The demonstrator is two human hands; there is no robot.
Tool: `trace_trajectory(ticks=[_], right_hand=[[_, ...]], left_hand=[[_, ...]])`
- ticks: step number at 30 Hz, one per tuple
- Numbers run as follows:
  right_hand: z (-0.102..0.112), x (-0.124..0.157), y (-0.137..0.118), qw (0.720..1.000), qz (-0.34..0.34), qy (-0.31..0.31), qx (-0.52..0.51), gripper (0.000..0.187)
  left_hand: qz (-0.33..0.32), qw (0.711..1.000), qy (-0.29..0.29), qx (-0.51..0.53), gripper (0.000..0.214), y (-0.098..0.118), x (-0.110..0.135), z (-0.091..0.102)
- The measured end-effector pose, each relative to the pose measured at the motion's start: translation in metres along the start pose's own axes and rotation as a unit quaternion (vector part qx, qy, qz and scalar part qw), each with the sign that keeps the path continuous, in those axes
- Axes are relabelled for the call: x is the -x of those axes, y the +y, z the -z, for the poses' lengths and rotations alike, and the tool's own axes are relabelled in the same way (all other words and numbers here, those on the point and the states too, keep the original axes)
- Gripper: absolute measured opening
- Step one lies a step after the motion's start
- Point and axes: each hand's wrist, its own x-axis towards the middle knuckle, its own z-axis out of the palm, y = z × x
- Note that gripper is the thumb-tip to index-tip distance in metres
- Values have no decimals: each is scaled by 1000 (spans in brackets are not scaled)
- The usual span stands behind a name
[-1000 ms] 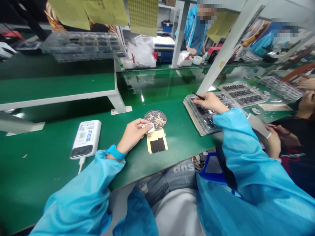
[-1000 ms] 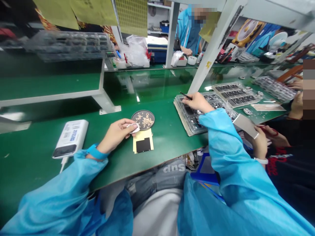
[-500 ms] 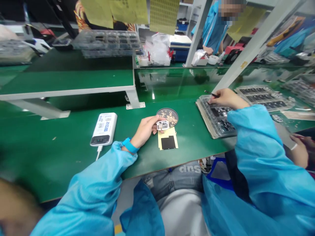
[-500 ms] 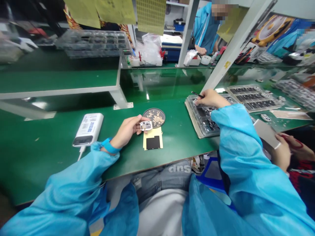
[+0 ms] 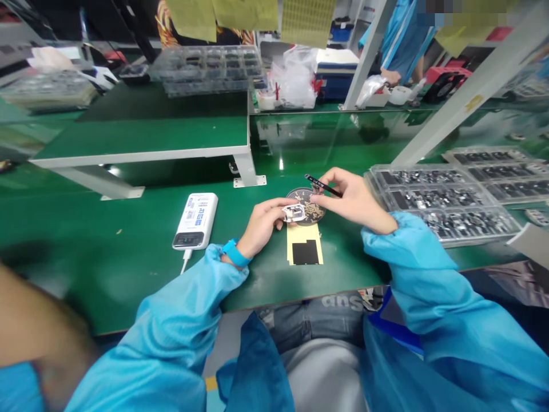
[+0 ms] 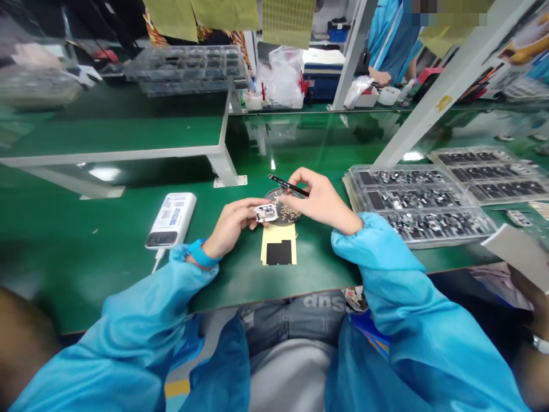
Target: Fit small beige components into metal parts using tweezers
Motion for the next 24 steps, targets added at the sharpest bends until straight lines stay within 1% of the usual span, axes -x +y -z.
trace_trajectory(ticks=[4,6,8,11,12,15,18,22,24], right_hand=[[-15,9,19,999,8,-6,-39,32],[-20,15,26,998,11,-11,-61,28],[-24,19,29,995,-1,-4,-103,27],[-27,21,30,987,-34,8,-155,41],[-27,21,30,986,-43,7,-162,41],[-28,21,30,984,-54,9,-168,32],[-28,21,30,981,-55,16,-187,31],[-28,24,28,980,-55,-2,-189,29],[-29,26,26,980,-56,-17,-191,31]], left_hand=[[-6,999,6,-41,35,-2,0,-2],[-1,999,4,-44,34,-4,-1,-4],[10,999,5,-37,33,-6,-1,-6],[18,999,9,-50,31,-7,0,-7],[17,998,9,-60,30,-7,0,-6],[19,997,10,-80,30,-5,0,-4],[26,998,15,-59,33,-6,0,-2],[23,1000,16,-13,35,-8,-1,0],[19,1000,20,-3,35,-8,-1,0]])
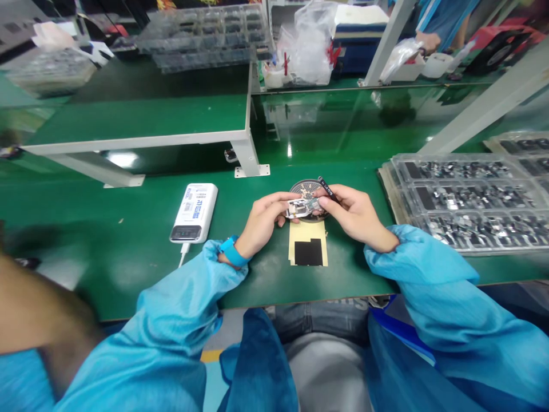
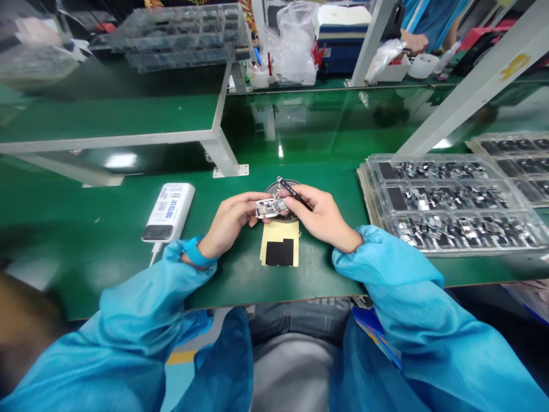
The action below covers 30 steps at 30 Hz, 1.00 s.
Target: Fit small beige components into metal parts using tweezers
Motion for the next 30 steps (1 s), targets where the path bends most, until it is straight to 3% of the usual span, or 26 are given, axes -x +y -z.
trace_trajectory(ticks=[8,17,25,30], right_hand=[[-12,8,6,996,-56,-40,-53,39],[-16,6,18,997,-70,5,-41,37],[-22,3,12,994,-68,37,-79,48],[-22,3,14,994,-63,39,-82,47]], left_hand=[[-35,999,13,-28,37,-2,1,1],[-83,996,-21,-27,43,-5,7,-8],[-73,995,3,-64,53,-4,8,-12],[-121,984,19,-132,50,-10,7,-12]])
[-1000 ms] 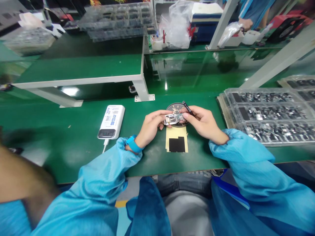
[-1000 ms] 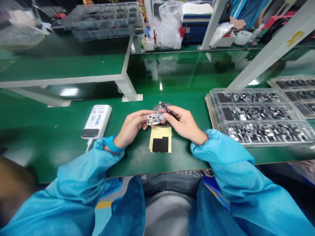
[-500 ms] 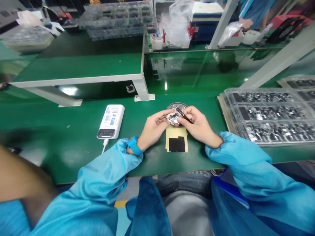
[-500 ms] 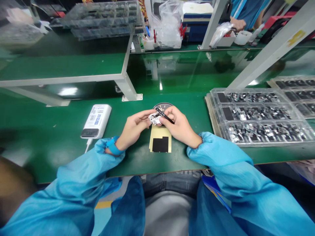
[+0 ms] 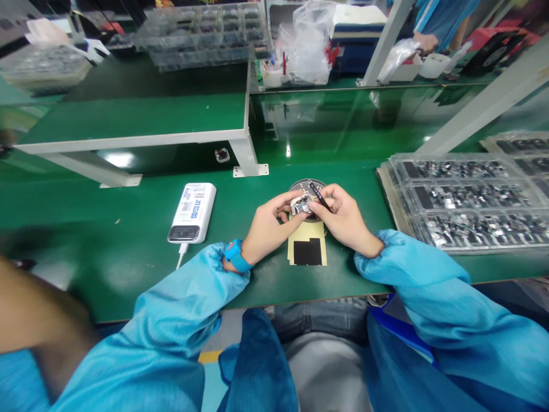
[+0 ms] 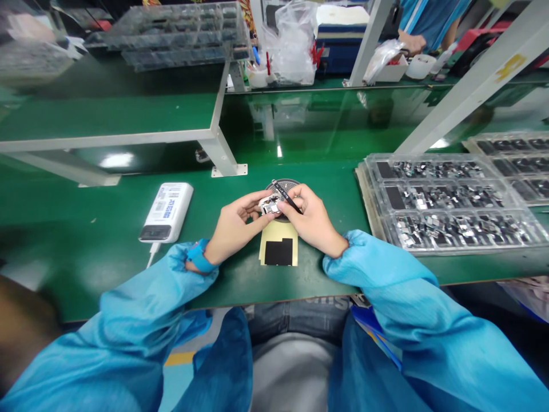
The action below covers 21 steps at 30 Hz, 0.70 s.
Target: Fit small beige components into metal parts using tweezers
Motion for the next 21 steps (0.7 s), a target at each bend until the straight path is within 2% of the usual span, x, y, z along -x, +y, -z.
trace_trajectory(ticks=[6,10,12,14,17,21], right_hand=[[-1,0,1,1000,-8,1,-5,48],[-1,0,0,1000,5,2,1,47],[0,0,1,1000,16,5,20,45],[1,1,1,998,35,14,42,42],[2,0,1,997,60,23,53,44],[3,-3,2,998,45,-7,36,40]], left_hand=[[-68,994,25,-86,44,-7,1,1],[-69,991,38,-104,43,-4,2,2],[-44,996,34,-63,45,-3,1,2],[-5,1000,17,22,50,-3,1,2],[41,989,-17,144,55,-2,0,1],[64,978,-33,196,52,3,1,0]])
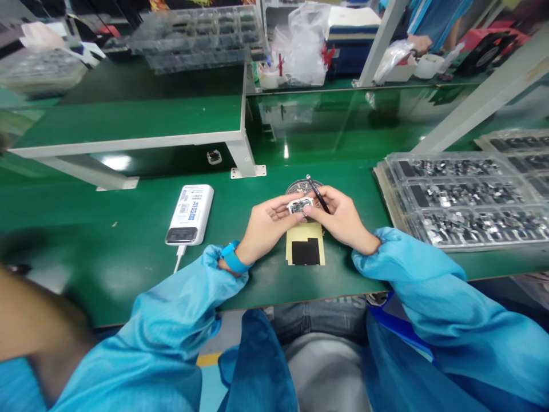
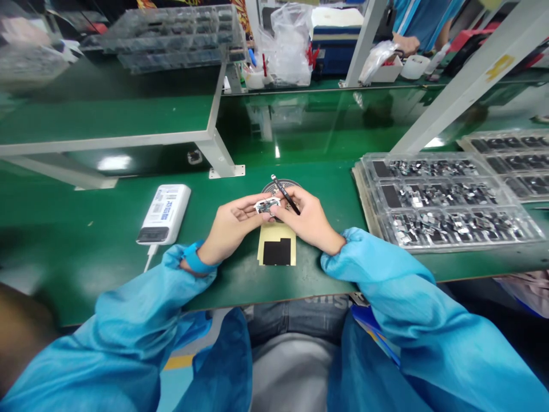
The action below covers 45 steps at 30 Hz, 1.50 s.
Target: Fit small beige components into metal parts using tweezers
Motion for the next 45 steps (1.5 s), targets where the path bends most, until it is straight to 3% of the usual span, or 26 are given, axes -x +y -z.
trace_trajectory(ticks=[6,15,23,30,40,45], right_hand=[[-2,-1,1,999,-36,-10,-33,34],[-5,-1,2,998,-23,36,42,31],[-11,-2,11,997,-12,60,53,30],[-12,-11,14,997,7,57,47,31],[-1,-18,3,993,61,24,100,41],[-4,-16,-1,996,48,24,69,47]], left_hand=[[-2,1000,16,12,46,0,2,-4],[15,997,44,-67,40,-3,-3,0],[16,994,90,-52,40,-9,-4,-4],[-20,992,118,-39,34,-13,-11,-6],[-50,993,93,-45,41,-16,-22,-1],[-74,992,79,-60,43,-19,-17,-3]])
